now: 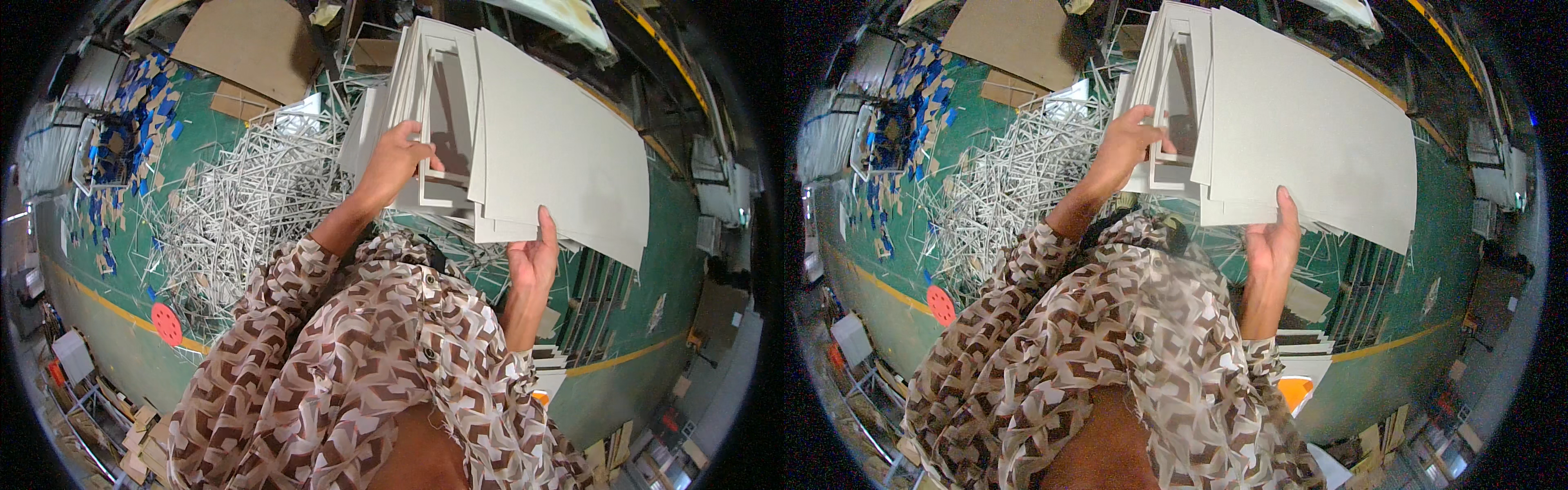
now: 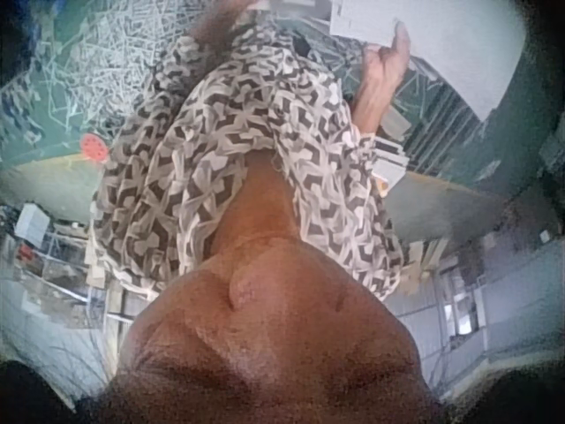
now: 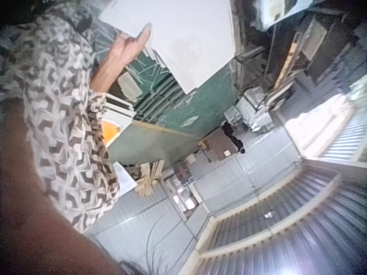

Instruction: The person removes rectangular white frames from a stack, pulls thin white strips off them, and then places the frames onto printed orange cardboard sheets on a nearby pallet.

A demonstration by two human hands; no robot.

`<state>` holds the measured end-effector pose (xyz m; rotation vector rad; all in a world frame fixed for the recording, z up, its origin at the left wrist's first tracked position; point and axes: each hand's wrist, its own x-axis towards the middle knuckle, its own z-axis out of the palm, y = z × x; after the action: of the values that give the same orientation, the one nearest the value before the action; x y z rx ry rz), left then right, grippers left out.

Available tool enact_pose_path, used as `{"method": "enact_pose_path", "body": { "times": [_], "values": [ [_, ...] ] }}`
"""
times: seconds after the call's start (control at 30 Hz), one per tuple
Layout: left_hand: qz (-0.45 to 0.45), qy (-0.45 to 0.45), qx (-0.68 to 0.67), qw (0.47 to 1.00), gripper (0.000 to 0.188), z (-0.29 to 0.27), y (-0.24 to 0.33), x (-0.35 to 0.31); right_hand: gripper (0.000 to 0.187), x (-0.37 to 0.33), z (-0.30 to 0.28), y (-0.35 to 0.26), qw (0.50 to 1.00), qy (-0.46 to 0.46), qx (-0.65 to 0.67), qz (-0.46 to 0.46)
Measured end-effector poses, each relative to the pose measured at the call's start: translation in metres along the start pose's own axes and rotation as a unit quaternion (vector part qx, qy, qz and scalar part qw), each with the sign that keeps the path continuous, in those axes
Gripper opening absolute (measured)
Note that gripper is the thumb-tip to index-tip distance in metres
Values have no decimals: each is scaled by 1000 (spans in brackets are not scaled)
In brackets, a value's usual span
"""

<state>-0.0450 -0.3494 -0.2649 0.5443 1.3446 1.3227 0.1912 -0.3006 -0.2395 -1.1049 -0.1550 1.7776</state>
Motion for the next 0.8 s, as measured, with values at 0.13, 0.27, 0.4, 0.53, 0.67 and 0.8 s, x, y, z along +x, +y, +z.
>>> {"method": "enact_pose_path", "body": {
  "times": [0.13, 0.27, 0.4, 0.53, 0.67, 0.8],
  "values": [
    [39, -16, 83, 996, 25, 7, -23, -14, 29, -13, -3, -9, 999, -29, -8, -15],
    [-26, -200, 104, 974, 30, 28, -33, -57, 32, -16, -6, -21, 1000, -12, 17, -16],
    [-56, -333, 153, 929, 36, 24, -39, -60, 36, -18, -1, -30, 999, -40, 22, -29],
    [-87, -254, 8, 963, 23, 33, -46, -62, 34, -10, -4, -25, 999, -46, 6, -23],
    [294, -337, 288, 847, 14, 50, -56, -62, 37, -5, -7, -27, 1000, -12, 2, -29],
    [40, -447, 211, 869, 18, 60, -108, -53, 36, -8, 2, -35, 999, -48, 23, -5]
  ]
}}
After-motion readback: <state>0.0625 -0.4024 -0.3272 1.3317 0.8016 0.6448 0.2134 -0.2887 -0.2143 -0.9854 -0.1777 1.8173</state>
